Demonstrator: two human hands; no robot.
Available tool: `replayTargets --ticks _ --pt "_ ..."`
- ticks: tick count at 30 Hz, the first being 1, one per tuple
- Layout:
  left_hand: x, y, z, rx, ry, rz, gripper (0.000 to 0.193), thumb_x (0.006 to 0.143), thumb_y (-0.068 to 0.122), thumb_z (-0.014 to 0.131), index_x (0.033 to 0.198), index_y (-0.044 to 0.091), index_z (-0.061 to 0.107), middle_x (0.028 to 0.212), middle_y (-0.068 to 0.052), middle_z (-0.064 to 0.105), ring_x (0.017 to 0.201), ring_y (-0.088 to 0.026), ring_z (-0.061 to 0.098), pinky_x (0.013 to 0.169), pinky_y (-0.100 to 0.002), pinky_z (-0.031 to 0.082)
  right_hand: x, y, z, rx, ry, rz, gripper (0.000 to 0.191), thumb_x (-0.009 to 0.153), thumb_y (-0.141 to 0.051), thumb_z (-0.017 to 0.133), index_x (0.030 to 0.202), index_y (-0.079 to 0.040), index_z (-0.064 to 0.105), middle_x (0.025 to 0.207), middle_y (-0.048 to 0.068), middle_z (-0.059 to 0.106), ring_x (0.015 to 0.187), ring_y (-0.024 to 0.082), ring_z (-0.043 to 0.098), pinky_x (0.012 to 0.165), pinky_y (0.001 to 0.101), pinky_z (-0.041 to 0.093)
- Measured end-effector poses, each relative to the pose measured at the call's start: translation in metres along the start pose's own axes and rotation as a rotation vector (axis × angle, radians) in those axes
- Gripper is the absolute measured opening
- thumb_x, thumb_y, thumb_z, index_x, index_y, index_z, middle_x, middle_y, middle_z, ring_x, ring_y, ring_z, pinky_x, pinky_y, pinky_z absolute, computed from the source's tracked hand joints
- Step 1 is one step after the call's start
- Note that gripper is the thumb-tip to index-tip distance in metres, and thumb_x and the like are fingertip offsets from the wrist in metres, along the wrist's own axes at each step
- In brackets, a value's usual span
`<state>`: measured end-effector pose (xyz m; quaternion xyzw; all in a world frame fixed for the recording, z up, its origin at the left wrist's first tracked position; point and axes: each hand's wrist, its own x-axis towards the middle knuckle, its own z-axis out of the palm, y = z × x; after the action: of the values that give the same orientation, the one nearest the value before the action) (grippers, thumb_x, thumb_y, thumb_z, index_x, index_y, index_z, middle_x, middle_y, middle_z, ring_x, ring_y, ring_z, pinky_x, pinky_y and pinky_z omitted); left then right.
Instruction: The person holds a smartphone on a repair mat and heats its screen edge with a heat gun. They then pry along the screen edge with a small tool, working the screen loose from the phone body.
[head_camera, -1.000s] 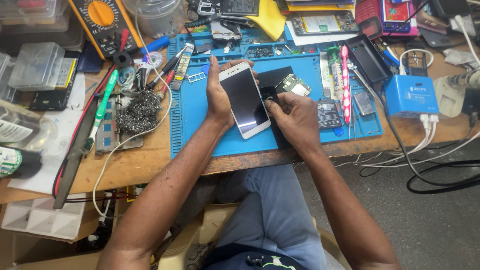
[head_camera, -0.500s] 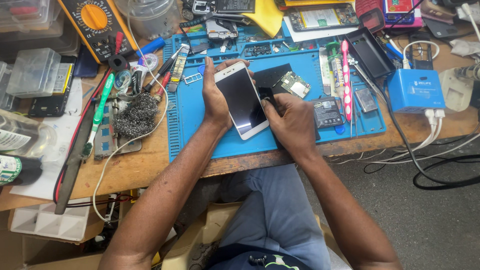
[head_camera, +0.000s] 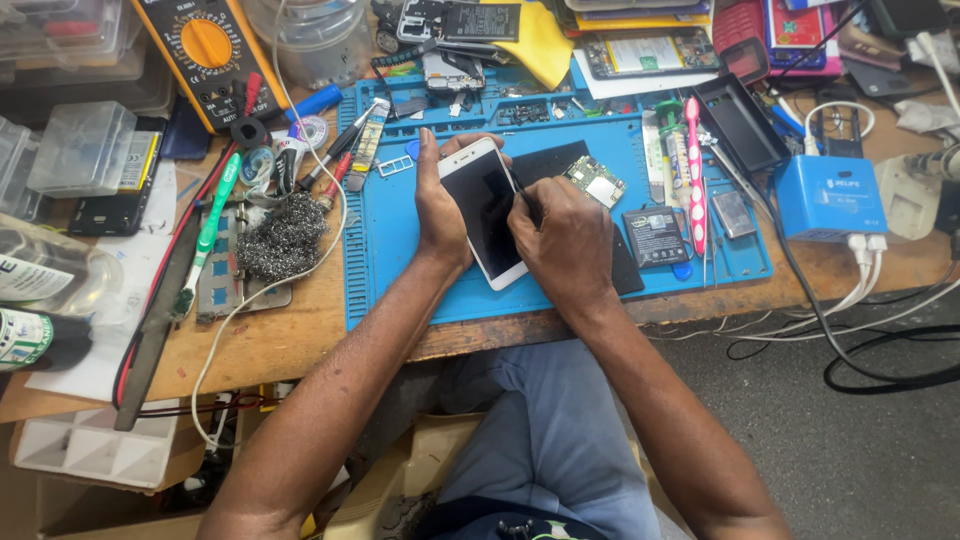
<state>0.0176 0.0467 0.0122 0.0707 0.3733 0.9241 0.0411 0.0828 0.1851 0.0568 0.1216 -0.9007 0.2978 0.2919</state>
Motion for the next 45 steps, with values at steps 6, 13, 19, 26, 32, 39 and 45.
replayTargets --ticks 6,13,19,26,32,39,45 --pt "-0.003 0.003 0.004 -0.010 0.024 -0.010 0.073 0.106 0.062 0.027 0.109 0.000 0.066 0.089 -0.012 0.068 0.079 -0.020 0.066 0.074 -0.034 0.056 -0.012 0.009 -0.013 0.020 -0.135 0.055 0.019 0.088 -0.013 0.075 0.079 0.000 0.065 0.078 0.016 0.068 0.069 0.035 0.068 0.062 0.0459 0.051" --pt "-0.004 0.000 0.002 0.025 0.022 0.008 0.072 0.106 0.062 0.027 0.108 0.001 0.066 0.089 -0.012 0.068 0.081 -0.020 0.067 0.075 -0.035 0.057 -0.013 0.015 -0.009 0.072 -0.152 0.141 0.020 0.088 -0.013 0.074 0.077 0.001 0.066 0.070 0.017 0.066 0.062 0.030 0.068 0.060 0.0432 0.051" --pt "-0.006 0.007 0.006 0.010 -0.010 0.018 0.072 0.106 0.061 0.027 0.108 0.001 0.066 0.088 -0.012 0.069 0.081 -0.021 0.067 0.077 -0.034 0.057 -0.013 0.015 -0.006 0.083 -0.087 0.105 0.019 0.088 -0.013 0.075 0.078 0.002 0.068 0.071 0.018 0.067 0.063 0.030 0.067 0.059 0.0429 0.049" --pt "-0.003 -0.001 0.002 0.013 -0.006 0.008 0.072 0.107 0.060 0.026 0.109 0.000 0.066 0.088 -0.011 0.069 0.080 -0.022 0.068 0.076 -0.035 0.057 -0.006 0.011 -0.009 0.167 -0.162 0.299 0.018 0.089 -0.018 0.074 0.084 -0.001 0.072 0.069 0.016 0.069 0.057 0.025 0.068 0.056 0.0405 0.049" --pt "0.004 -0.009 -0.023 -0.151 -0.040 -0.046 0.066 0.109 0.055 0.029 0.110 0.002 0.067 0.091 -0.013 0.071 0.083 -0.026 0.070 0.081 -0.039 0.060 -0.018 0.028 -0.014 0.300 -0.050 0.175 0.017 0.091 -0.019 0.073 0.090 -0.002 0.074 0.077 0.016 0.072 0.066 0.023 0.069 0.060 0.0392 0.050" --pt "0.043 -0.004 -0.048 0.114 0.119 -0.069 0.053 0.109 0.052 0.035 0.111 0.009 0.065 0.094 -0.008 0.070 0.090 -0.022 0.070 0.086 -0.042 0.059 -0.054 0.060 -0.010 0.203 0.096 -0.095 0.034 0.103 -0.028 0.059 0.128 -0.008 0.065 0.119 0.017 0.070 0.112 0.034 0.067 0.106 0.0428 0.051" --pt "0.063 -0.024 -0.053 0.379 0.187 -0.134 0.042 0.109 0.049 0.041 0.112 0.014 0.064 0.097 -0.004 0.068 0.096 -0.019 0.071 0.091 -0.045 0.058 -0.052 0.019 -0.109 -0.146 0.023 0.087 0.050 0.080 -0.034 0.079 0.119 -0.006 0.065 0.109 0.015 0.069 0.098 0.028 0.069 0.084 0.0387 0.056"
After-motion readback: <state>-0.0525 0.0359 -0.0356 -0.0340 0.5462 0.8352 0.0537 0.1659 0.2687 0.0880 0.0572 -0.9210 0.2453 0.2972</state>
